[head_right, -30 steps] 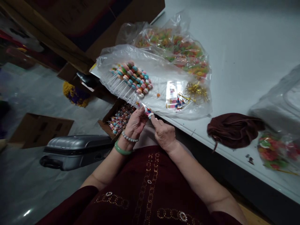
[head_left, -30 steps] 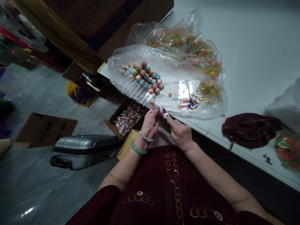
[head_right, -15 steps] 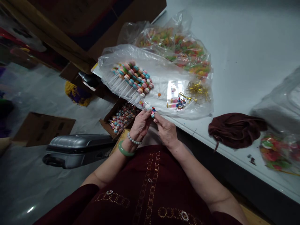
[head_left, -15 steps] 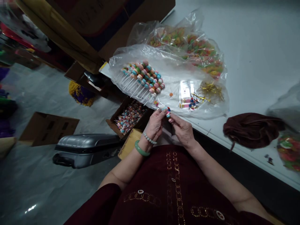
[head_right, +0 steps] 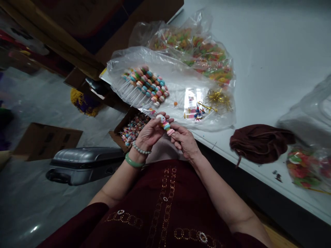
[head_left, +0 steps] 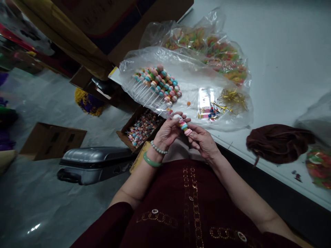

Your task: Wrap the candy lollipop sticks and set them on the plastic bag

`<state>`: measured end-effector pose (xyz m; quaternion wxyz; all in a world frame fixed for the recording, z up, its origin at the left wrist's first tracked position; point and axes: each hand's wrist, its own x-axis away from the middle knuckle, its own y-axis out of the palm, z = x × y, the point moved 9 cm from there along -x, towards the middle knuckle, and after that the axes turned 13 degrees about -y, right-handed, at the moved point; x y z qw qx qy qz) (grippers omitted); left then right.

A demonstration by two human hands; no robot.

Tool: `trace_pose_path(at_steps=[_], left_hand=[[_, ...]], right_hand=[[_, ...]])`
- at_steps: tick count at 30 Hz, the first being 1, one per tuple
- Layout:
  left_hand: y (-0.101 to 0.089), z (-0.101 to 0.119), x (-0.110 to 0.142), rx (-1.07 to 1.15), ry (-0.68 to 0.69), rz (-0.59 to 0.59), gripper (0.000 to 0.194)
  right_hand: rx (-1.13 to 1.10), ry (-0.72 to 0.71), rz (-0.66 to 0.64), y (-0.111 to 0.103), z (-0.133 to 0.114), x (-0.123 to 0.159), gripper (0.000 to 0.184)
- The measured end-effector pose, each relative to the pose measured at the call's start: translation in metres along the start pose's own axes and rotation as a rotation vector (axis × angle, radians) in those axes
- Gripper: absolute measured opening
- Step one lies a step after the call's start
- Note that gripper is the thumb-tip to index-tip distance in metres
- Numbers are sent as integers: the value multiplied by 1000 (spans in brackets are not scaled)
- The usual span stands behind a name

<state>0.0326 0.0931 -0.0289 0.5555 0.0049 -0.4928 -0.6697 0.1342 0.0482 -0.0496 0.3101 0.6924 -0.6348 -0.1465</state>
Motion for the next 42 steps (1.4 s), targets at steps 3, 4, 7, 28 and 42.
trace_pose_path(at_steps=[3,4,7,28,42], left_hand=[[2,-6,0,43,-21,-10,18],[2,-8,0,47,-30,-7,20],[2,-13,0,38,-18,14,23],[12,-44,-1,-31,-63,61,37],[-6,-44,5,-173,87,223,27]], right_hand=[[-71,36,-13,2,1,0,34],[-99,54,-17,3,2,0,33],[-187,147,-53,6,8,3,34],[1100,-679,12,10,-41,19,36],[1554,-798,-33,14,-39,24,41]])
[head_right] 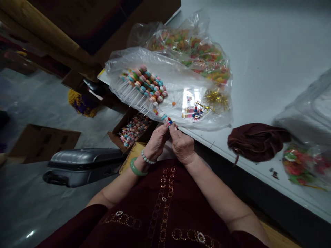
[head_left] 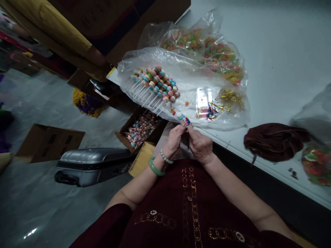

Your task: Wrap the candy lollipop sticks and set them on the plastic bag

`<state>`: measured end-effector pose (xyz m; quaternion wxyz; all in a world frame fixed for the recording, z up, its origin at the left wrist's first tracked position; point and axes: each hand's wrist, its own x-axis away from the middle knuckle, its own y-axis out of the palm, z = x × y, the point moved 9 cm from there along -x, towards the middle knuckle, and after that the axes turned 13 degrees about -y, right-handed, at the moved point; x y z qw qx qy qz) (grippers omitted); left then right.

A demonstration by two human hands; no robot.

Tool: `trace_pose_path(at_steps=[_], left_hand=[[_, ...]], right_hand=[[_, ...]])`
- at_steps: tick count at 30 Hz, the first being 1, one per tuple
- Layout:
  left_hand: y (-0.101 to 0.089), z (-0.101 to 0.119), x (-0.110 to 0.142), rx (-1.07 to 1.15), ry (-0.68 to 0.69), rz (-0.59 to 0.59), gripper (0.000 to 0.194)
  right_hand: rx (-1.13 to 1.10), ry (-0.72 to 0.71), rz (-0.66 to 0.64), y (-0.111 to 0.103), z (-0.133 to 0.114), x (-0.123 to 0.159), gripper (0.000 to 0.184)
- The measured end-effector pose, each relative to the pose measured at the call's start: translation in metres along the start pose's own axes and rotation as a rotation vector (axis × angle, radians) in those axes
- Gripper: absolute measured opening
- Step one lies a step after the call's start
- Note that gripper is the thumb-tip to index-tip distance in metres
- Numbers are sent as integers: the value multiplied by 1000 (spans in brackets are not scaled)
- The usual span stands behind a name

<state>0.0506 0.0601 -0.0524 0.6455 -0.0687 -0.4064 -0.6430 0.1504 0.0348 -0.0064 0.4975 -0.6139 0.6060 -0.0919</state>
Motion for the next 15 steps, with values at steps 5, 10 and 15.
trace_pose_path(at_steps=[5,10,15], left_hand=[[9,-11,2,34,-245,-168,21],[7,28,7,129,-101,-213,31],[5,26,-5,220,-179,-118,15]], right_hand=[[22,11,8,-5,4,-2,39],[-43,9,-45,2,4,-6,40],[-93,17,-62,1,-6,-8,40]])
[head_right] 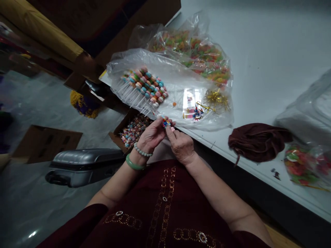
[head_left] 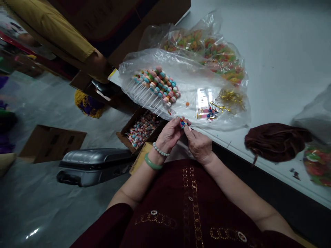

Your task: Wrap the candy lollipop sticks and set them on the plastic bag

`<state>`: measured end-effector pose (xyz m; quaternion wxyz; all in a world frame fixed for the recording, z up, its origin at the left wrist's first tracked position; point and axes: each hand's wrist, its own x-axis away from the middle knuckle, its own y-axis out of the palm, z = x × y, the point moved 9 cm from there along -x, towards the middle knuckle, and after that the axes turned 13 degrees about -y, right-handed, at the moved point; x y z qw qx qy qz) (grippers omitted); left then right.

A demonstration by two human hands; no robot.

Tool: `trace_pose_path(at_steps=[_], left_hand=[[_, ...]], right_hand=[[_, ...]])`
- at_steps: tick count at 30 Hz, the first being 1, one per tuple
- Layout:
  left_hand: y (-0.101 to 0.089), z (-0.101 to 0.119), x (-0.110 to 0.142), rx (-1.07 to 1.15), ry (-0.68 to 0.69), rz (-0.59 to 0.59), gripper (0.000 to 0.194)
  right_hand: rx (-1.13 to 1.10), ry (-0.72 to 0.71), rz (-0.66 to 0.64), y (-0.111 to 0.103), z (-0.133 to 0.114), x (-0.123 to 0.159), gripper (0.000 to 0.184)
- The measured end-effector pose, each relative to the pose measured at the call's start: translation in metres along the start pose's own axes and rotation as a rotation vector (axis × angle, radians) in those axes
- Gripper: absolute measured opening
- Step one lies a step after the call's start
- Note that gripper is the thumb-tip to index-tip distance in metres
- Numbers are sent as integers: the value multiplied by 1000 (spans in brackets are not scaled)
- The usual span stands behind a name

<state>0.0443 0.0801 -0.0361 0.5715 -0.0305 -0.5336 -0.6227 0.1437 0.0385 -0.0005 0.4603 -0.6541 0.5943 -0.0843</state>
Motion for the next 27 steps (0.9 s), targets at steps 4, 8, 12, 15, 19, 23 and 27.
trace_pose_path(at_steps=[4,8,12,15,19,23,27], left_hand=[[2,2,-6,52,9,-7,19],[-2,7,-5,72,28,4,23],[1,7,-4,52,118,-2,23],[4,1,-4,29,162,-14,24],[2,-6,-5,-9,116,-53,26],[-3,-8,-3,-69,-65,-126,20],[-8,23,2,27,44,-133,25]], right_hand=[[-181,162,61,-11,8,8,41],[-280,304,18,-4,19,16,18],[-83,193,36,1,8,7,23],[-17,128,57,5,2,2,26],[-455,335,132,11,25,7,17],[-1178,640,139,36,36,14,18],[-1456,800,34,52,26,18,25]])
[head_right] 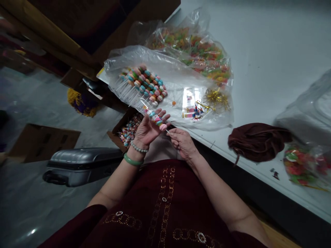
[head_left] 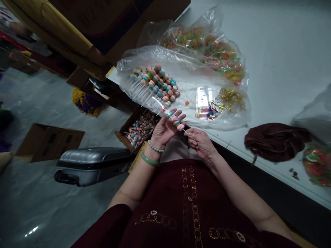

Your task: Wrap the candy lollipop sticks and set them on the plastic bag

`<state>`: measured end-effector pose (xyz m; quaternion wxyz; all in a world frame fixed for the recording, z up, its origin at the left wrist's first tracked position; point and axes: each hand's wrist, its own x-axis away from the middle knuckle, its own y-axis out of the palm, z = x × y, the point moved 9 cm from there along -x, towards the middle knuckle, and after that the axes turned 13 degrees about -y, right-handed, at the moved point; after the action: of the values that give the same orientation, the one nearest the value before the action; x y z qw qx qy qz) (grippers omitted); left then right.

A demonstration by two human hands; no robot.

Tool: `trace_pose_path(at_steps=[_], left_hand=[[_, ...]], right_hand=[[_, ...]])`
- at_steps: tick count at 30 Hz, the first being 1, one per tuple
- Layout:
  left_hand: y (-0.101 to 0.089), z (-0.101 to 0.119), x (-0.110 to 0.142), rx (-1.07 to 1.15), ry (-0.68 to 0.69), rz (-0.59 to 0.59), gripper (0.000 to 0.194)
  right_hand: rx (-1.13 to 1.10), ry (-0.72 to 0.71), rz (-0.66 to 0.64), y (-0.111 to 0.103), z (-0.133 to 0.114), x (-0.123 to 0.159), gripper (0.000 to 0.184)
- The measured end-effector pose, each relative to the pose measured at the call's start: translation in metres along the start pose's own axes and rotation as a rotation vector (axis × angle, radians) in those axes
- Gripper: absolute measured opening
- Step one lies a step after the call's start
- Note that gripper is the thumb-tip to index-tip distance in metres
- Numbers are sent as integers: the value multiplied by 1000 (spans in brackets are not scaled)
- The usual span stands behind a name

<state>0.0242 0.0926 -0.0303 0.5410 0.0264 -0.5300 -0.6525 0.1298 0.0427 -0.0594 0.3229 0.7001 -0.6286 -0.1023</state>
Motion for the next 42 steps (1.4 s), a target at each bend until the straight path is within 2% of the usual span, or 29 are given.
trace_pose_path(at_steps=[3,5,7,9,12,16,22,24,27,29,31,34,36,40,42], left_hand=[[0,5,-1,17,39,33,26],[2,-1,-4,5,50,51,23],[4,-9,-6,7,67,73,23],[4,-16,-6,26,70,95,25],[5,-23,-6,17,16,90,26],[6,-21,-4,-77,21,53,23],[10,-33,-4,-144,114,82,34],[12,-40,-4,-154,76,70,33],[12,-47,-2,-245,-108,16,26],[6,-36,1,-258,-144,14,24],[0,-13,3,-172,-66,39,25],[-6,13,3,-37,20,64,23],[-5,18,0,-1,33,81,19],[-2,11,-3,38,56,115,18],[0,5,-3,44,52,116,18]], right_hand=[[21,16,5,2,4,0,26],[100,-43,40,0,3,-1,23],[282,-169,70,-3,-6,-1,19],[565,-339,86,-5,-20,1,15],[885,-511,99,-7,-34,7,16],[835,-501,92,-15,-30,6,20],[963,-566,107,-3,-33,8,18],[866,-538,127,-6,-32,7,17],[524,-402,132,-16,-22,1,17],[329,-286,105,-18,-13,-2,18],[228,-165,45,-16,-3,-3,20],[259,-44,-50,-10,8,0,22],[455,-143,-58,-10,0,2,20],[938,-537,23,-3,-37,12,12],[925,-533,62,-4,-39,11,12]])
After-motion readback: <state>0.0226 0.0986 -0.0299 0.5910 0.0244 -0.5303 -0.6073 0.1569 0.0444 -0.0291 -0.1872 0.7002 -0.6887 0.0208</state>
